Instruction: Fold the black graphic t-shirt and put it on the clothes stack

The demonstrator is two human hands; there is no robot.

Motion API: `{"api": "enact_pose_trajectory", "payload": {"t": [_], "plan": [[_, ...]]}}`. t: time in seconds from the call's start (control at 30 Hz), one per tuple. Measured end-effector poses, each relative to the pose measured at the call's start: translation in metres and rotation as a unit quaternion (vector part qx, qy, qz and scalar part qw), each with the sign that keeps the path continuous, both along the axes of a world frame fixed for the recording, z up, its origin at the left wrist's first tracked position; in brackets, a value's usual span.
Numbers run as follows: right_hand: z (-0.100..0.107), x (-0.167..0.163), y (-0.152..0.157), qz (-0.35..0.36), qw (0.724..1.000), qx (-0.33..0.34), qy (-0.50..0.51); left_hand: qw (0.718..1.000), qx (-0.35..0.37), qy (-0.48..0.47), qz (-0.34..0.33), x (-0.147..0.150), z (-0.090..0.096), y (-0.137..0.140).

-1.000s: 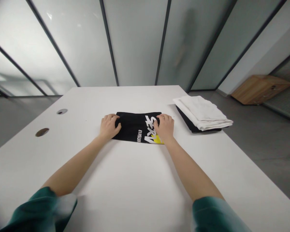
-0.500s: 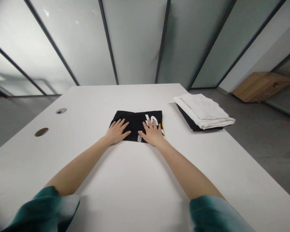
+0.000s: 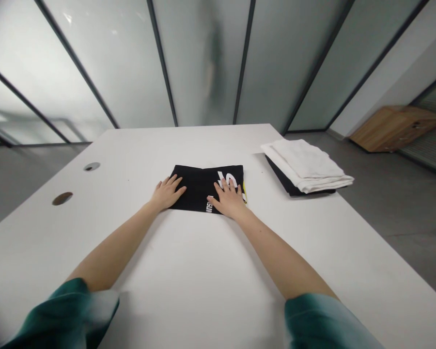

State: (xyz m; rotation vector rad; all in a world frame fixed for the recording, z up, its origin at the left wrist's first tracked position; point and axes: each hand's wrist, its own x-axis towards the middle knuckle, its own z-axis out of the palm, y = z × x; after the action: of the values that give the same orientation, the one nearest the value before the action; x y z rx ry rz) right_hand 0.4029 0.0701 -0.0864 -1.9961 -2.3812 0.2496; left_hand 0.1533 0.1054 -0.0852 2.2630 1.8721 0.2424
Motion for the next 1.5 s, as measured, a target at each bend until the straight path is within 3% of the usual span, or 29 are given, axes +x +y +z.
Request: {"api": "enact_pose_trajectory", "payload": {"t": [0.17, 0.3, 0.4, 0.57, 0.83, 1.03, 1.17, 1.3, 1.4, 1.5], "plan": [[0.003, -0.002, -0.001, -0.004, 1.0, -0.006, -0.001, 0.998, 0.034, 0.056, -0.001, 0.012, 0.007, 0.004], [0.004, -0.003, -0.003, 0.003, 1.0, 0.0, 0.001, 0.993, 0.062, 0.057, -0.085, 0.032, 0.012, 0.021], [0.005, -0.004, -0.003, 0.003, 1.0, -0.002, 0.001, 0.99, 0.024, 0.054, -0.125, 0.043, 0.012, 0.038], [0.004, -0.005, -0.002, -0.004, 1.0, -0.005, 0.011, 0.997, -0.034, 0.071, -0.025, 0.047, 0.005, 0.054], [0.001, 0.003, 0.005, 0.025, 0.999, 0.002, 0.026, 0.999, -0.024, 0.042, 0.011, 0.044, 0.002, 0.049], [-0.006, 0.013, 0.015, 0.092, 0.987, 0.12, 0.057, 0.997, -0.025, 0.031, 0.064, 0.032, 0.0, 0.041], [-0.005, 0.018, 0.014, 0.098, 0.97, 0.199, 0.098, 0.984, -0.048, 0.043, 0.165, 0.005, 0.011, 0.045], [0.001, 0.019, 0.012, 0.045, 0.973, 0.204, 0.096, 0.964, -0.085, 0.094, 0.234, -0.019, 0.033, 0.048], [0.005, 0.018, 0.014, 0.006, 0.978, 0.187, 0.088, 0.967, -0.108, 0.14, 0.183, -0.023, 0.047, 0.041], [0.008, 0.019, 0.016, -0.03, 0.983, 0.163, 0.076, 0.984, -0.113, 0.111, 0.085, -0.022, 0.056, 0.029]]}}
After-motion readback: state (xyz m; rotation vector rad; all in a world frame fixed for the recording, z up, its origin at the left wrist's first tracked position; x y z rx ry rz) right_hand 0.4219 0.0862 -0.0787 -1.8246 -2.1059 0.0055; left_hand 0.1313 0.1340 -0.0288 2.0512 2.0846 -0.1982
